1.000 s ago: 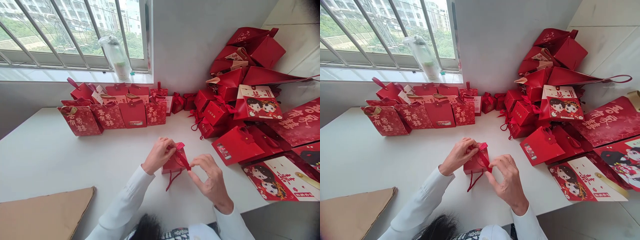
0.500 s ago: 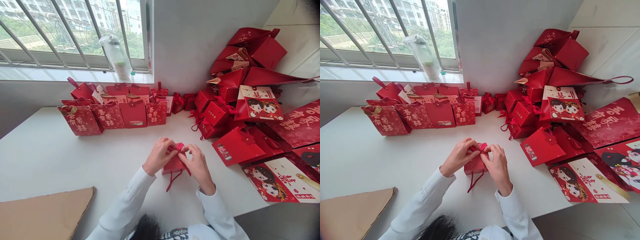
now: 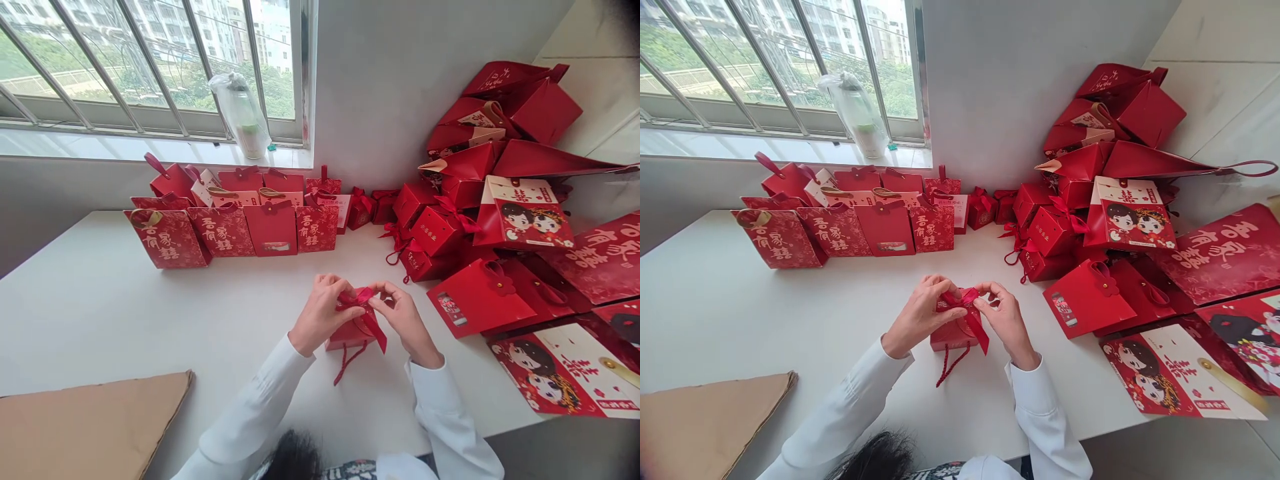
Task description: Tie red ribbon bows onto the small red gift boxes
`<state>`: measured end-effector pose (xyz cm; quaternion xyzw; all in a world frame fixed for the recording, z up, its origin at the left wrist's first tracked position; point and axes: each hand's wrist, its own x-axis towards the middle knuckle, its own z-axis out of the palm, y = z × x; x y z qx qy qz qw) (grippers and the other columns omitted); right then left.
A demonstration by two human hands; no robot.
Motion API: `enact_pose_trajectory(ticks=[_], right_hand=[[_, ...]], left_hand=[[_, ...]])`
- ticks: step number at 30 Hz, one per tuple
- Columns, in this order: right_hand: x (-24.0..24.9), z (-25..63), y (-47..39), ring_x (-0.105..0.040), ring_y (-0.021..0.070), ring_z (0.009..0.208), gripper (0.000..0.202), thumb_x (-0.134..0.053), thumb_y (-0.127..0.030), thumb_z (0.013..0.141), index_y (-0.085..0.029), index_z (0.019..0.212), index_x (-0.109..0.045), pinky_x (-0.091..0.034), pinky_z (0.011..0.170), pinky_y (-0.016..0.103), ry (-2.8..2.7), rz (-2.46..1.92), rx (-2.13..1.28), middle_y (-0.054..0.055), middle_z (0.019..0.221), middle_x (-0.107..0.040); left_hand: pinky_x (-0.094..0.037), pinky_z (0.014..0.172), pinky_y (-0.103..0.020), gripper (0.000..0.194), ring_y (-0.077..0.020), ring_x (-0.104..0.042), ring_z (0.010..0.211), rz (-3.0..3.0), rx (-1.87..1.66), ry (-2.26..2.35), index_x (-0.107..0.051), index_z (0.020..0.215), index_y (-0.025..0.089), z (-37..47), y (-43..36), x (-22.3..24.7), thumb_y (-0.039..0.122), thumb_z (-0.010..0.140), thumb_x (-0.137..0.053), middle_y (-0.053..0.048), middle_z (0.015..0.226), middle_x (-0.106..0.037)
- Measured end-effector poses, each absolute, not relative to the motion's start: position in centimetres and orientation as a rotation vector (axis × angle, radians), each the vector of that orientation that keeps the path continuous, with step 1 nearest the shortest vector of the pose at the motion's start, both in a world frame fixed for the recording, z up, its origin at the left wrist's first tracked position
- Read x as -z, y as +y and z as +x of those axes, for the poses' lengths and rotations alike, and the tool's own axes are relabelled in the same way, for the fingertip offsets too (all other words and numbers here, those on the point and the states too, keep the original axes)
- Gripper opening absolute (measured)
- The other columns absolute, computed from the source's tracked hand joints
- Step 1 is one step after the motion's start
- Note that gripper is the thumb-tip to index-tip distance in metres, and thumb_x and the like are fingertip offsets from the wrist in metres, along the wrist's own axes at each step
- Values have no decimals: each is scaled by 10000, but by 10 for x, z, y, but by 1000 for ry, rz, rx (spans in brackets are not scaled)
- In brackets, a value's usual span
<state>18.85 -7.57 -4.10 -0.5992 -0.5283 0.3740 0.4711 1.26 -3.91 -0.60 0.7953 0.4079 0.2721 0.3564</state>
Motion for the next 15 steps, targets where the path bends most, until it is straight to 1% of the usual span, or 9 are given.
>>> enact_pose_trajectory(ticks=[2, 5, 9, 15], right_hand=[[40, 187, -73, -549, 170, 760, 164, -587, -332, 785, -192, 850, -642, -451, 716, 292, -1311, -1449, -906, 35, 847, -646], [41, 184, -71, -555, 159, 725, 154, -569, -331, 799, -189, 812, -628, -459, 704, 278, -1322, -1438, -849, 18, 780, -633], [43, 177, -72, -576, 158, 721, 164, -536, -341, 831, -193, 805, -602, -473, 696, 270, -1343, -1456, -699, 16, 781, -629], [46, 167, -78, -583, 166, 724, 130, -426, -267, 889, -217, 852, -540, -455, 703, 281, -1441, -1527, -385, 18, 804, -628]], left_hand=[[-436, 771, -316, 159, -223, -452, 945, 2050, -743, 1081, -590, 768, 199, 15, -41, 9, 347, 814, -627, -44, 867, -550], [-440, 762, -316, 178, -218, -450, 923, 2065, -782, 1125, -587, 742, 192, 18, -42, 12, 346, 829, -606, -50, 865, -553], [-441, 773, -327, 160, -223, -442, 927, 2078, -778, 1153, -581, 717, 188, 20, -42, 13, 299, 832, -588, -53, 869, -564], [-429, 813, -340, 123, -229, -438, 947, 2074, -748, 1155, -569, 712, 188, 20, -41, 13, 238, 825, -565, -50, 883, -559]])
